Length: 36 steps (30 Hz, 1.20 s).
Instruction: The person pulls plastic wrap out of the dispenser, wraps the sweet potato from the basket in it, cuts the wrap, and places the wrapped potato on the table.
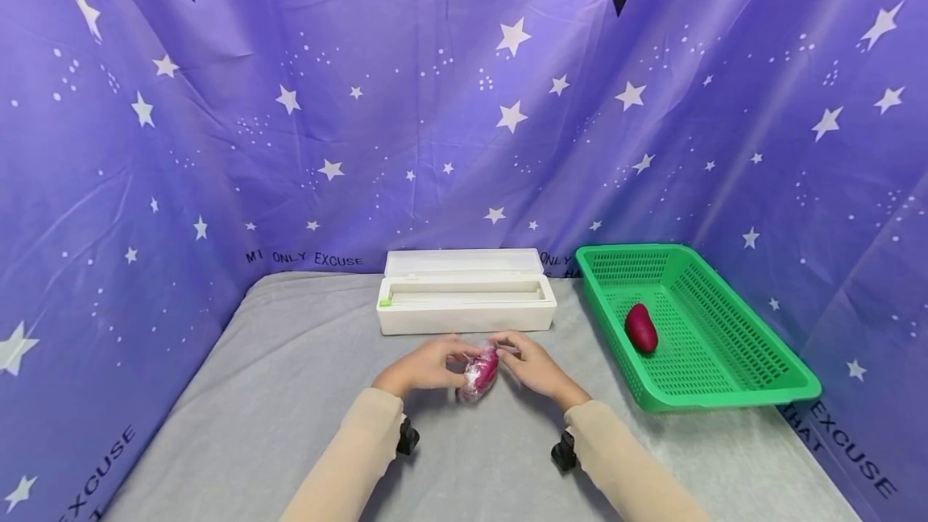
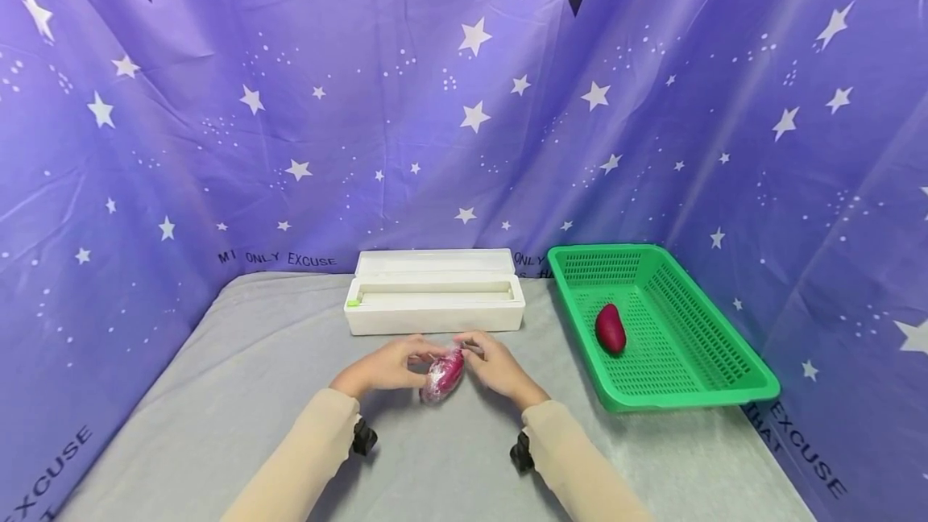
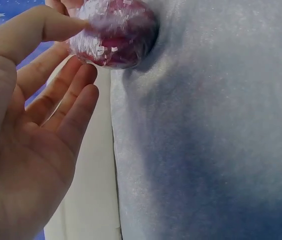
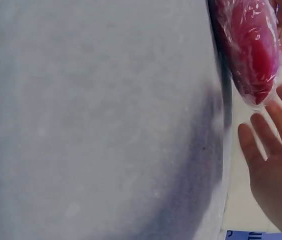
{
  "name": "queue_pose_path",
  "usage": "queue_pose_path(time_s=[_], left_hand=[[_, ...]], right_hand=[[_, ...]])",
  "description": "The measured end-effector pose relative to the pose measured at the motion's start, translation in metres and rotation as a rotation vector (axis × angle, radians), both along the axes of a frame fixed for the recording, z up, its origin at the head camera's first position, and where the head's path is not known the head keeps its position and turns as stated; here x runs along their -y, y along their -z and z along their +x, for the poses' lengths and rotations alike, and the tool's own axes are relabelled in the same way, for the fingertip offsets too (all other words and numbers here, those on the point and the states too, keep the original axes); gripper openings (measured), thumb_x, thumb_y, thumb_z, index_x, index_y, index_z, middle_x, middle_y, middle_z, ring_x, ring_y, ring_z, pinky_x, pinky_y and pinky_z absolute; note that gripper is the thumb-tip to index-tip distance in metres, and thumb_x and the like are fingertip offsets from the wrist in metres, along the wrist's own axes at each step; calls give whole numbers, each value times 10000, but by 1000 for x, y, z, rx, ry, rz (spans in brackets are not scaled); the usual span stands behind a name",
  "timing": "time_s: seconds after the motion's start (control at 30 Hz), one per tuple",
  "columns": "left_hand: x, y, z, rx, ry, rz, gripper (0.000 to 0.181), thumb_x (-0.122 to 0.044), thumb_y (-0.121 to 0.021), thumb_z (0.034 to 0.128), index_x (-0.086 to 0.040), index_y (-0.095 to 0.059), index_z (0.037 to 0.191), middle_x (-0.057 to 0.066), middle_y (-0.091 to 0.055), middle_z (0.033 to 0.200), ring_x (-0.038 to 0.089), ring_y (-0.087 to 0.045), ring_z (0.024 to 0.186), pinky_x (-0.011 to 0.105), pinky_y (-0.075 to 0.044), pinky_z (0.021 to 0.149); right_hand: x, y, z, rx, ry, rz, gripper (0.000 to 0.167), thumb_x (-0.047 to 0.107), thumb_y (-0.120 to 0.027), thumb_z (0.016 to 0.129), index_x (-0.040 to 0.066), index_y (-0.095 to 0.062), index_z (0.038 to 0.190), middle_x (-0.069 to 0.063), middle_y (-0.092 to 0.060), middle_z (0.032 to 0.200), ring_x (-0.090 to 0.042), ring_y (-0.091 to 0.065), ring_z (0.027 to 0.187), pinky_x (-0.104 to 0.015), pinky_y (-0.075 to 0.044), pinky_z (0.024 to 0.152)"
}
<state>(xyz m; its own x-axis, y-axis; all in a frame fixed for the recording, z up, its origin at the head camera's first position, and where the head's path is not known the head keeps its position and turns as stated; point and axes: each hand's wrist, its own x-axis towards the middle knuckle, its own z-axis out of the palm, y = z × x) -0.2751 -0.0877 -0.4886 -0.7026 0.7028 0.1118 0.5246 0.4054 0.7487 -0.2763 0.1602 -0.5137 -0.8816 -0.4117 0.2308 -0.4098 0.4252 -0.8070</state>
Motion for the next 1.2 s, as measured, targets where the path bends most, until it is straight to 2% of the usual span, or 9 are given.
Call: queue_pose_path(time_s=[0.17,0.27,0.33,0.47,0.6,0.7,0.93,1.1,1.2], left_hand=[[-1,-2,3,-20,12,8,505,-25,-730,861,-89,-628,1351,78,-599,1326,264,-602,1163,329,-498,984],[0,-3,6,-36,-20,-6,444,-35,-714,884,-118,-650,1315,46,-616,1308,253,-601,1157,356,-497,987],[1,-4,7,-65,-47,-16,387,-40,-706,892,-123,-671,1268,37,-631,1261,252,-602,1137,383,-501,978],[3,-4,6,-174,-108,-27,219,-40,-724,868,-128,-734,1069,-22,-673,1078,180,-626,1011,374,-528,906],[8,0,6,-208,-162,-14,142,-43,-737,870,-172,-776,915,-109,-712,932,88,-634,849,324,-549,777],[14,1,9,-171,-178,-8,157,-68,-735,874,-193,-800,941,-128,-723,944,64,-638,850,295,-547,770],[19,9,9,-219,-119,-22,339,-105,-826,792,-166,-768,1120,-63,-711,1114,95,-640,1037,289,-518,926],[17,12,10,-221,-160,-68,474,-97,-873,754,-165,-714,1195,-19,-679,1192,140,-642,1059,335,-514,946],[15,13,10,-176,-178,-48,495,-63,-860,766,-158,-687,1220,1,-669,1204,158,-665,1021,309,-537,897]], right_hand=[[-4,-3,2,62,41,-8,229,107,-673,953,81,-699,1179,-104,-660,1230,-312,-618,1136,-501,-473,1006],[-9,-4,3,64,25,-8,199,96,-700,928,88,-717,1125,-88,-673,1184,-303,-626,1111,-497,-476,1005],[-12,-4,4,59,3,-12,182,82,-710,917,89,-726,1097,-73,-678,1145,-308,-625,1110,-502,-470,1012],[-18,-3,7,54,-12,17,151,83,-722,904,118,-739,1050,-21,-683,1096,-289,-620,1119,-506,-453,1031],[-21,-2,11,55,-26,49,147,99,-738,895,159,-746,1028,17,-689,1080,-245,-630,1090,-491,-464,1014],[-22,0,12,42,-42,62,141,122,-753,892,186,-752,1018,46,-691,1062,-214,-631,1064,-478,-464,996],[-24,1,13,38,-59,65,176,115,-693,938,170,-739,1098,11,-682,1132,-242,-620,1109,-437,-475,995],[-25,3,14,179,-167,-4,429,-92,-655,857,54,-607,1258,-161,-599,1297,-331,-595,1181,-341,-554,858],[-25,5,14,242,-191,-31,460,-110,-669,852,36,-549,1272,-195,-605,1275,-340,-627,1124,-320,-582,752]])
